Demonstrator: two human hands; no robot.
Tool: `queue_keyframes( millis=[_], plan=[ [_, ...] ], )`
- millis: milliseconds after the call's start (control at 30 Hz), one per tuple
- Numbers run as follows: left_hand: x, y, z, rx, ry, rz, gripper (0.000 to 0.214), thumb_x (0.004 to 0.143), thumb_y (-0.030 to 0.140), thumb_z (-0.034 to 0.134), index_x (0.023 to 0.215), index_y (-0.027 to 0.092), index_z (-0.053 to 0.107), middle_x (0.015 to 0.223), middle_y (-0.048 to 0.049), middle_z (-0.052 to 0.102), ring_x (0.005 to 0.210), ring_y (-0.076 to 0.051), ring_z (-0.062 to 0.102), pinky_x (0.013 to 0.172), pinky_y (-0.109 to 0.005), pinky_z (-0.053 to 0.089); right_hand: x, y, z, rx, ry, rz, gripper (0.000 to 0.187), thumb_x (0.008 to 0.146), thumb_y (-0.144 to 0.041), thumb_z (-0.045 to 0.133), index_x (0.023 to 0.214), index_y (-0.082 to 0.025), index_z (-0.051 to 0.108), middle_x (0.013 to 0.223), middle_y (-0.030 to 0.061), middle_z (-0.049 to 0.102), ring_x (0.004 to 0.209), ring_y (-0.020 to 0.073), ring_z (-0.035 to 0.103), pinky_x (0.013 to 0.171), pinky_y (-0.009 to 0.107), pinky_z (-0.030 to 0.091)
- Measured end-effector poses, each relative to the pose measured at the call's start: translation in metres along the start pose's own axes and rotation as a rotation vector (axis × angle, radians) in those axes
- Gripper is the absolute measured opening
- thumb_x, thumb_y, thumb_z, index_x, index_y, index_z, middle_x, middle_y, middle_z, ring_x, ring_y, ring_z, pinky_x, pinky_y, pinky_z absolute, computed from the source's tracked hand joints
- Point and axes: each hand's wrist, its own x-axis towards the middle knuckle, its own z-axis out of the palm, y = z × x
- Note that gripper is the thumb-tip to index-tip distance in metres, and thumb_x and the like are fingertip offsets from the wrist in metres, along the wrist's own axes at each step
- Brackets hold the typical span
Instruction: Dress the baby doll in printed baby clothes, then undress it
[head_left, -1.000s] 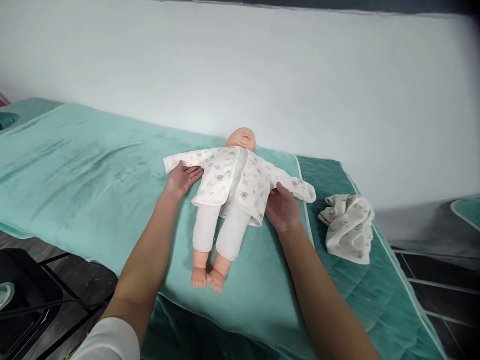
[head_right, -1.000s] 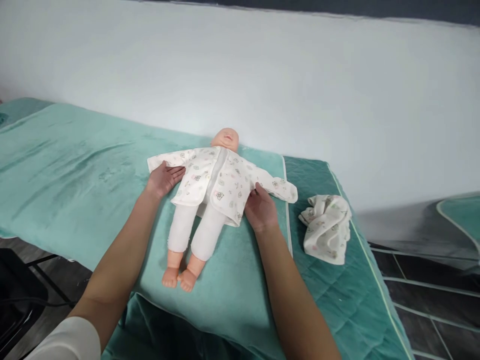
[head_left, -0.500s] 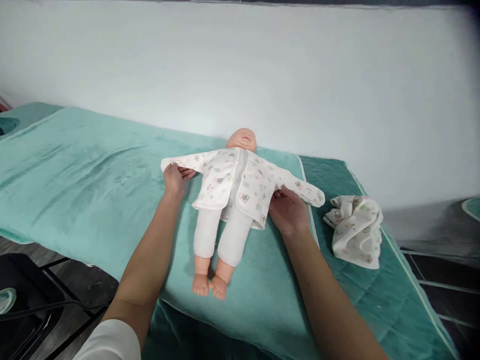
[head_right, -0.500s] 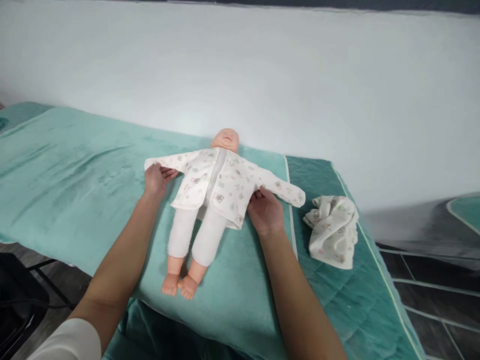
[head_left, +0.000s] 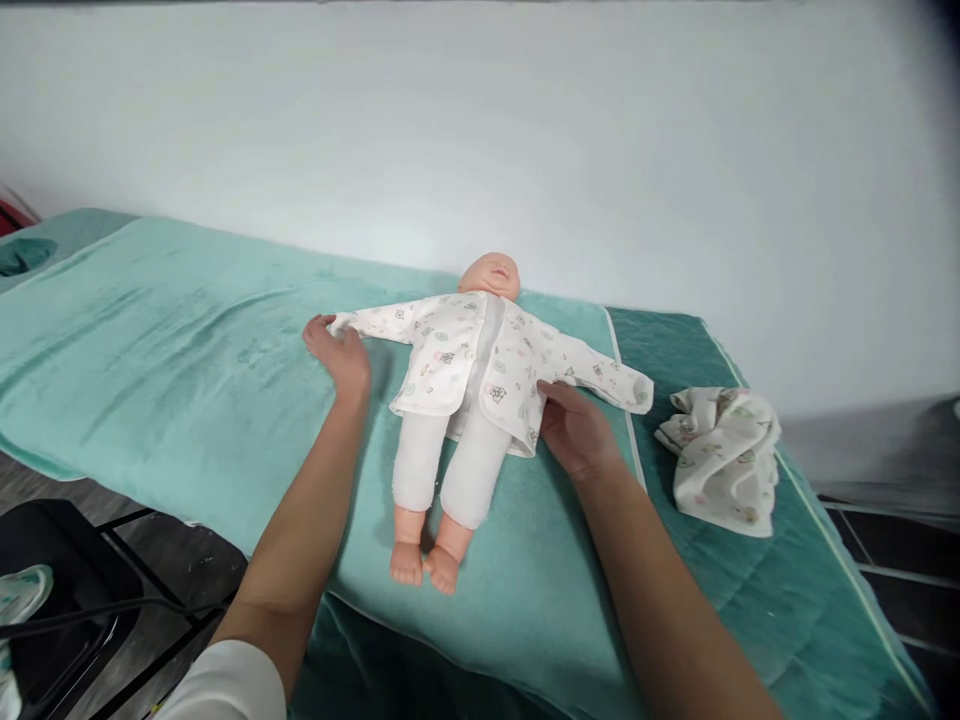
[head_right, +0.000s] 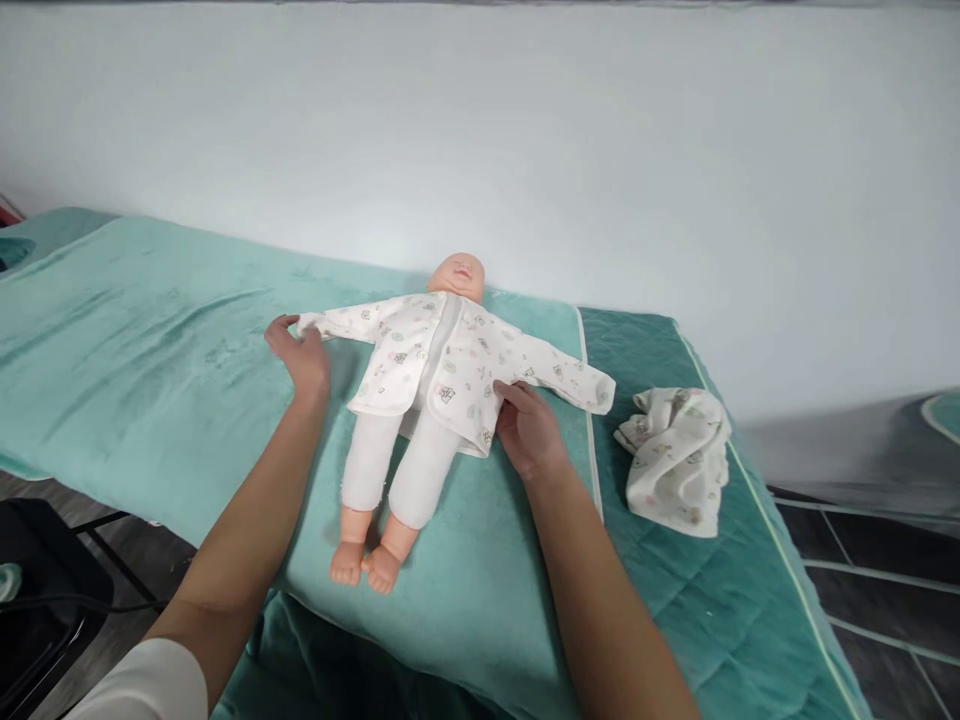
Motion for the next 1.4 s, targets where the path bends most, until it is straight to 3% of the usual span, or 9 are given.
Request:
queue_keyframes(
  millis=[133, 267, 400, 533, 800, 900, 1033, 1233, 1400],
  plan=[
    [0.003, -0.010, 0.000, 0.038, -0.078, -0.056, 0.038, 0.087, 0.008, 0.052, 0.123, 0.016, 0.048, 0.142, -0.0187, 0.047, 0.142, -0.027, 0.044, 0.123, -0.042, 0.029, 0.000, 0.001, -0.006, -0.257, 0.232, -0.046, 0.028, 0.075, -0.044, 0.079, 0.090, -0.029, 0.061, 0.088, 0.0028, 0.069, 0.078, 0.0244, 0.067, 0.070, 0.041, 0.060],
    [0.008, -0.021, 0.004, -0.050, -0.099, -0.157, 0.046, 0.092, 0.017, 0.052, 0.137, 0.018, 0.042, 0.140, -0.0163, 0.051, 0.125, -0.021, 0.057, 0.108, -0.035, 0.043, -0.004, -0.006, -0.016, -0.745, 0.414, -0.287, 0.033, 0.086, -0.056, 0.068, 0.081, -0.026, 0.055, 0.076, 0.0008, 0.061, 0.072, 0.0213, 0.058, 0.072, 0.038, 0.050],
    [0.012, -0.025, 0.007, -0.046, -0.088, -0.156, 0.036, 0.091, 0.021, 0.057, 0.126, 0.021, 0.049, 0.125, -0.0103, 0.060, 0.113, -0.019, 0.061, 0.104, -0.033, 0.045, -0.010, -0.021, 0.000, -0.821, 0.366, -0.497, 0.029, 0.091, -0.052, 0.059, 0.085, -0.023, 0.058, 0.080, 0.0006, 0.061, 0.076, 0.0186, 0.056, 0.074, 0.033, 0.045],
    [0.019, -0.026, 0.006, -0.115, -0.091, -0.112, 0.021, 0.088, 0.012, 0.056, 0.107, 0.021, 0.055, 0.105, -0.0031, 0.062, 0.097, -0.015, 0.060, 0.095, -0.029, 0.046, -0.002, -0.043, 0.046, -0.870, 0.281, -0.640, 0.024, 0.091, -0.047, 0.058, 0.090, -0.023, 0.060, 0.086, 0.0014, 0.063, 0.079, 0.0181, 0.057, 0.073, 0.032, 0.044],
    [0.038, -0.029, 0.004, -0.317, -0.020, -0.111, 0.011, 0.087, 0.013, 0.057, 0.095, 0.021, 0.058, 0.091, -0.0001, 0.056, 0.082, -0.012, 0.055, 0.080, -0.024, 0.045, 0.042, -0.073, 0.104, -1.355, 0.241, -0.270, 0.026, 0.090, -0.038, 0.061, 0.073, -0.024, 0.047, 0.071, 0.0032, 0.056, 0.068, 0.0219, 0.047, 0.070, 0.034, 0.037],
    [0.035, -0.032, 0.005, -0.263, -0.033, -0.072, 0.020, 0.084, 0.010, 0.054, 0.100, 0.021, 0.059, 0.099, -0.0034, 0.059, 0.092, -0.016, 0.058, 0.087, -0.028, 0.047, 0.047, -0.076, 0.105, -1.308, 0.213, -0.332, 0.024, 0.091, -0.025, 0.053, 0.069, -0.024, 0.044, 0.067, 0.0017, 0.052, 0.066, 0.0201, 0.043, 0.067, 0.033, 0.033],
    [0.023, -0.027, 0.000, -0.094, 0.025, 0.208, 0.041, 0.076, 0.002, 0.049, 0.110, 0.022, 0.060, 0.127, -0.0084, 0.056, 0.124, -0.021, 0.052, 0.109, -0.037, 0.041, 0.046, -0.071, 0.109, -1.127, 0.176, -0.525, 0.024, 0.091, -0.024, 0.050, 0.069, -0.024, 0.041, 0.065, -0.0014, 0.047, 0.065, 0.0174, 0.042, 0.067, 0.032, 0.036],
    [0.000, -0.006, -0.005, -0.061, -0.127, 0.443, 0.037, 0.075, 0.001, 0.044, 0.101, 0.022, 0.062, 0.112, -0.0056, 0.066, 0.112, -0.020, 0.060, 0.102, -0.036, 0.046, 0.039, -0.039, 0.108, -1.154, 0.151, -0.849, 0.013, 0.092, -0.032, 0.057, 0.100, -0.022, 0.058, 0.112, 0.0114, 0.064, 0.111, 0.0285, 0.058, 0.098, 0.048, 0.048],
    [-0.022, 0.001, -0.007, -0.113, -0.438, 0.356, 0.030, 0.076, 0.003, 0.042, 0.083, 0.021, 0.065, 0.082, -0.0002, 0.068, 0.082, -0.016, 0.064, 0.081, -0.030, 0.050, 0.015, -0.020, 0.095, -1.184, -0.004, -0.790, 0.040, 0.099, -0.038, 0.052, 0.135, -0.021, 0.058, 0.152, 0.0145, 0.055, 0.146, 0.0313, 0.045, 0.122, 0.056, 0.035]
  ],
)
